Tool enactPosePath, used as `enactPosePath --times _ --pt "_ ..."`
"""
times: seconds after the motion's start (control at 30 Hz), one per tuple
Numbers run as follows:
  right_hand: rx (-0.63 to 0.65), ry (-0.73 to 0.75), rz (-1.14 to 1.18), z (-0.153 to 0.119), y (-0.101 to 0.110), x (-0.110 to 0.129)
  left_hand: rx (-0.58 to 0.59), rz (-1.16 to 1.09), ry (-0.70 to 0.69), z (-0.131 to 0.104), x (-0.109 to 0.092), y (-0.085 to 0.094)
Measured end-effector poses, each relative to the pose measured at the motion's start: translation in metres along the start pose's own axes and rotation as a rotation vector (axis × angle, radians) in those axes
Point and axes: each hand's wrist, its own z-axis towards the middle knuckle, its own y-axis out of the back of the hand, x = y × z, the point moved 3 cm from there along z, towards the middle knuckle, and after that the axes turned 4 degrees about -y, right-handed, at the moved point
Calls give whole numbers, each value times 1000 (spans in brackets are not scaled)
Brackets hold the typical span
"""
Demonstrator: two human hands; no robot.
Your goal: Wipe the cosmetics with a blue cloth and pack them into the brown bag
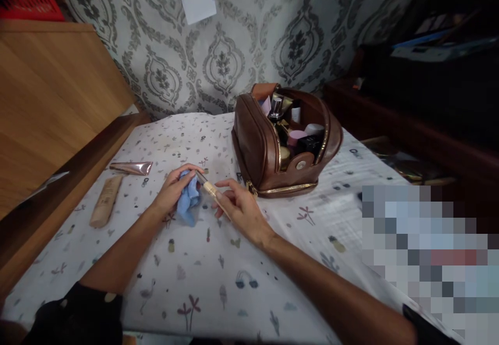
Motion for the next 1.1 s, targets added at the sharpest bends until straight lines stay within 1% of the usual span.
enactPosePath --times 0.1,0.2,0.27,0.33,0.43,0.53,0.6,0.67,0.77,0.8,0.87,0.97,1.1 --pt "38 -21 -13 -1 -3 1 -17 6 -1 0 0 -1" --pt "-8 -11 -70 -1 -3 0 -51 21 -16 0 0 -1" --pt "-16 -1 -45 0 -4 1 -56 18 -17 1 0 -1" --pt "22 -19 41 0 -4 2 -46 4 -18 1 -1 -1" --pt "71 -95 196 -1 -6 3 -53 -50 -3 1 -2 -2" --pt "92 -173 331 -3 -9 5 -86 -161 47 0 -1 -7" --pt "127 -218 403 -4 -12 5 -102 -262 79 -3 0 -13" --pt "164 -251 459 -5 -14 5 -71 -360 123 -6 1 -22" --pt "192 -276 521 -5 -16 5 64 -468 197 -12 1 -37" --pt "196 -282 540 -5 -16 4 98 -488 204 -13 1 -40" --pt "201 -290 563 -4 -17 3 116 -496 197 -15 0 -42" --pt "207 -283 550 -4 -18 1 61 -451 202 -14 0 -40" --pt "227 -278 494 -6 -21 -4 -58 -360 223 -13 5 -36"
